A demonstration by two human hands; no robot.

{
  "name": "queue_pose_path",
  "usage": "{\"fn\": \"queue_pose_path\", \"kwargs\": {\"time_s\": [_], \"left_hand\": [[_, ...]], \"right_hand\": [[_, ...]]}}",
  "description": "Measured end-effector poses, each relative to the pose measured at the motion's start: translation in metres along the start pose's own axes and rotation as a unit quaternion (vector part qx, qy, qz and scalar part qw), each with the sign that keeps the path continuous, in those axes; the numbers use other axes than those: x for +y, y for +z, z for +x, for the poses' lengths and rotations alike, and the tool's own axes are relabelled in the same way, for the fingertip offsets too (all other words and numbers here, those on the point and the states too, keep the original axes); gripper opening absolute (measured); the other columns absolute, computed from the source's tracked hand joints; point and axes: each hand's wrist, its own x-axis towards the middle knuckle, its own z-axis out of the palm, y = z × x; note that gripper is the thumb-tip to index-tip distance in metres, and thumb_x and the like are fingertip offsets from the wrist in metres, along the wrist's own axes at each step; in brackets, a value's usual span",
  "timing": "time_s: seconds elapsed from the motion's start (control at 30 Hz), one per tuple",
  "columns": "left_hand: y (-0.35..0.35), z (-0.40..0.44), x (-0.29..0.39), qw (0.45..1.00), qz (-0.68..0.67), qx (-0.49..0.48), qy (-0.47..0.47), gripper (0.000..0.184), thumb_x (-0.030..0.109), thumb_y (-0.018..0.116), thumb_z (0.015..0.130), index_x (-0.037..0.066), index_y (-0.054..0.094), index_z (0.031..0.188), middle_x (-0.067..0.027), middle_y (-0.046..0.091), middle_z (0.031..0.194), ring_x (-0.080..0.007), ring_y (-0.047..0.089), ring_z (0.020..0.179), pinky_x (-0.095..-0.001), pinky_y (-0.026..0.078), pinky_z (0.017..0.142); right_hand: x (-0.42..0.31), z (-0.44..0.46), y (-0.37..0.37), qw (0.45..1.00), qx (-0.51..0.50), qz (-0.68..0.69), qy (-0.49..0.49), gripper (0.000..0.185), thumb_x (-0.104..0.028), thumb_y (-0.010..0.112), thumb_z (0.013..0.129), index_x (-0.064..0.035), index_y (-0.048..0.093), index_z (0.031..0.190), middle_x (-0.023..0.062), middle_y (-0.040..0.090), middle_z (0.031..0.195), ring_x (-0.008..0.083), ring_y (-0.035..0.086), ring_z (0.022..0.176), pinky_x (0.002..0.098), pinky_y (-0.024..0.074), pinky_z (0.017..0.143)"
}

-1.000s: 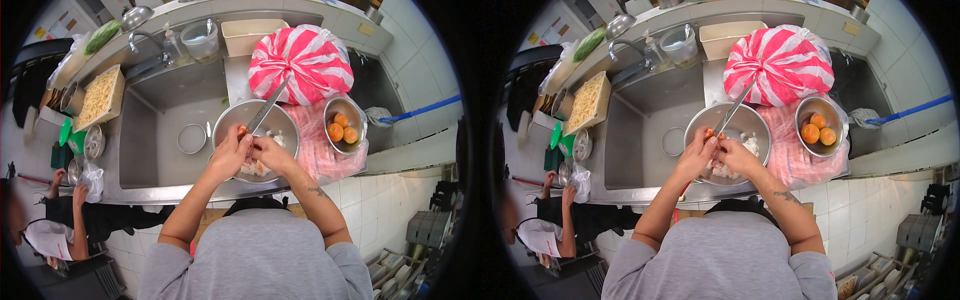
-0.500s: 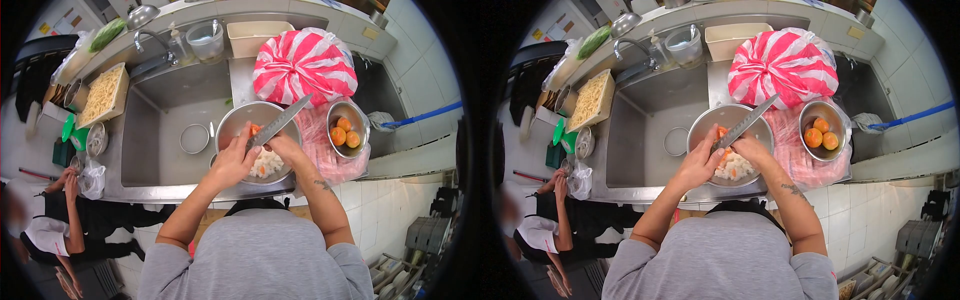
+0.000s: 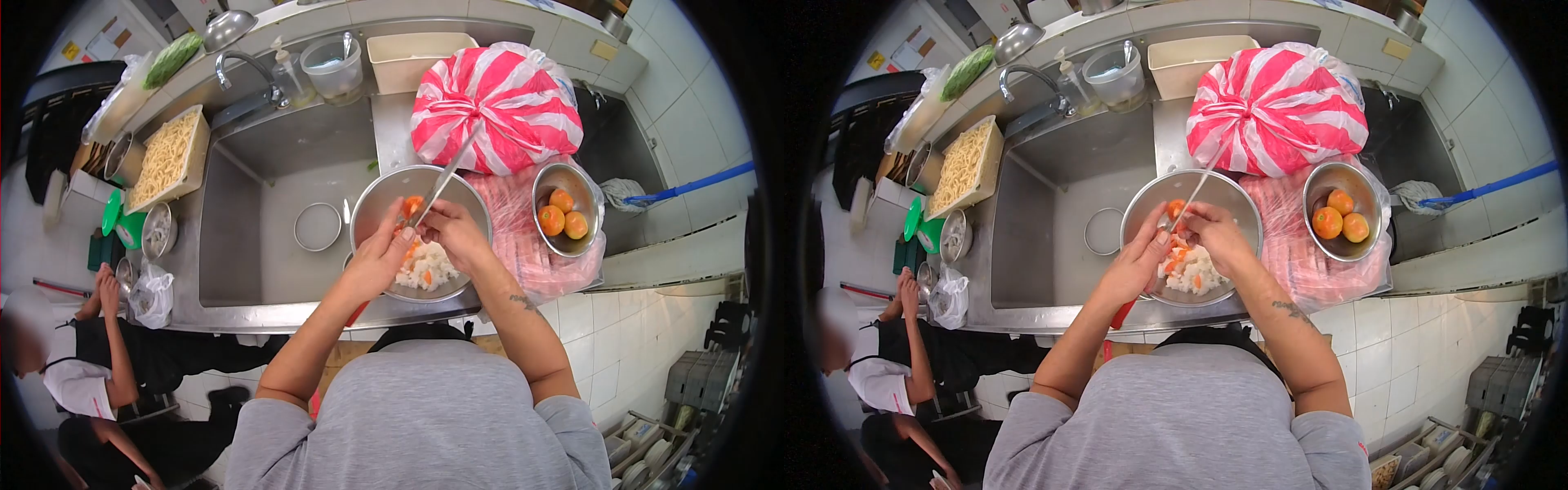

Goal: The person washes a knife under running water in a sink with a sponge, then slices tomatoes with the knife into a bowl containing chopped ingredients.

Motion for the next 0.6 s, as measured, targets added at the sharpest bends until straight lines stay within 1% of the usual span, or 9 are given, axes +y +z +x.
{"fn": "queue_pose_path", "kwargs": {"time_s": [0.07,0.1,0.17,0.3,0.37,0.47,0.5,0.57,0.6], "left_hand": [[0.0,-0.001,0.005,0.996,-0.056,-0.018,-0.06,0.063,0.041,0.04,0.095,0.01,0.019,0.146,-0.0234,0.056,0.119,-0.0307,0.056,0.109,-0.0365,0.042,0.092],[-0.002,-0.003,0.014,0.993,-0.064,-0.028,-0.1,0.063,0.041,0.04,0.095,0.01,0.018,0.146,-0.0228,0.058,0.117,-0.0298,0.058,0.106,-0.0362,0.042,0.091],[0.0,-0.003,0.016,0.992,-0.059,-0.021,-0.108,0.064,0.04,0.041,0.095,0.01,0.018,0.146,-0.0217,0.06,0.112,-0.029,0.059,0.101,-0.0359,0.043,0.089],[0.006,-0.003,0.008,0.999,-0.029,0.022,-0.022,0.065,0.037,0.042,0.095,0.008,0.015,0.146,-0.021,0.062,0.106,-0.0312,0.061,0.097,-0.0365,0.045,0.086],[0.01,0.002,0.0,0.997,0.005,0.066,0.043,0.062,0.036,0.043,0.095,0.008,0.019,0.144,-0.0189,0.061,0.104,-0.026,0.058,0.082,-0.033,0.044,0.072],[0.018,0.016,-0.022,0.974,0.064,0.152,0.154,0.053,0.035,0.044,0.096,0.007,0.03,0.138,-0.0145,0.06,0.1,-0.0134,0.052,0.052,-0.0256,0.042,0.045],[0.017,0.019,-0.021,0.973,0.059,0.158,0.159,0.05,0.035,0.044,0.096,0.006,0.032,0.135,-0.0146,0.06,0.097,-0.0133,0.053,0.053,-0.0257,0.041,0.044],[0.015,0.022,-0.017,0.983,0.042,0.138,0.112,0.048,0.036,0.044,0.095,0.004,0.034,0.13,-0.0172,0.06,0.095,-0.0197,0.056,0.063,-0.0303,0.044,0.053],[0.013,0.02,-0.009,0.991,0.029,0.114,0.059,0.048,0.037,0.044,0.095,0.003,0.033,0.128,-0.0197,0.06,0.095,-0.0263,0.06,0.074,-0.0348,0.046,0.063]], "right_hand": [[0.0,-0.001,0.01,0.997,0.054,0.042,-0.029,0.018,-0.006,0.048,0.089,0.0017,0.061,0.099,0.0066,0.063,0.083,0.0114,0.059,0.071,0.0233,0.0479,0.063],[0.001,-0.001,0.013,0.996,0.063,0.018,-0.056,0.017,-0.006,0.049,0.089,0.0019,0.061,0.098,0.0061,0.062,0.081,0.0114,0.058,0.069,0.0235,0.0469,0.061],[0.004,-0.001,0.017,0.99,0.082,-0.032,-0.111,0.016,-0.006,0.05,0.088,0.0022,0.062,0.094,0.0052,0.062,0.079,0.0114,0.057,0.065,0.024,0.0449,0.058],[0.002,-0.001,0.021,0.971,0.14,-0.144,-0.133,0.022,-0.011,0.05,0.087,0.005,0.063,0.095,0.0113,0.065,0.07,0.0144,0.062,0.059,0.0281,0.0496,0.055],[0.003,0.002,0.02,0.961,0.149,-0.188,-0.139,0.024,-0.014,0.051,0.086,0.0058,0.064,0.092,0.0124,0.064,0.066,0.0151,0.064,0.059,0.029,0.05,0.055],[-0.014,-0.008,0.027,0.964,0.103,-0.222,-0.104,0.025,-0.016,0.052,0.085,0.0057,0.064,0.087,0.0138,0.064,0.064,0.0164,0.066,0.062,0.029,0.0504,0.057],[-0.017,-0.01,0.029,0.964,0.087,-0.234,-0.087,0.025,-0.016,0.052,0.085,0.0058,0.064,0.087,0.0137,0.064,0.064,0.0169,0.066,0.061,0.0294,0.0506,0.057],[-0.017,-0.013,0.029,0.963,0.056,-0.258,-0.053,0.025,-0.015,0.051,0.085,0.0059,0.064,0.086,0.0136,0.064,0.065,0.0178,0.066,0.061,0.0303,0.051,0.057],[-0.016,-0.014,0.029,0.959,0.039,-0.278,-0.049,0.025,-0.015,0.051,0.085,0.0061,0.064,0.086,0.014,0.064,0.065,0.018,0.066,0.061,0.0304,0.0509,0.056]]}}
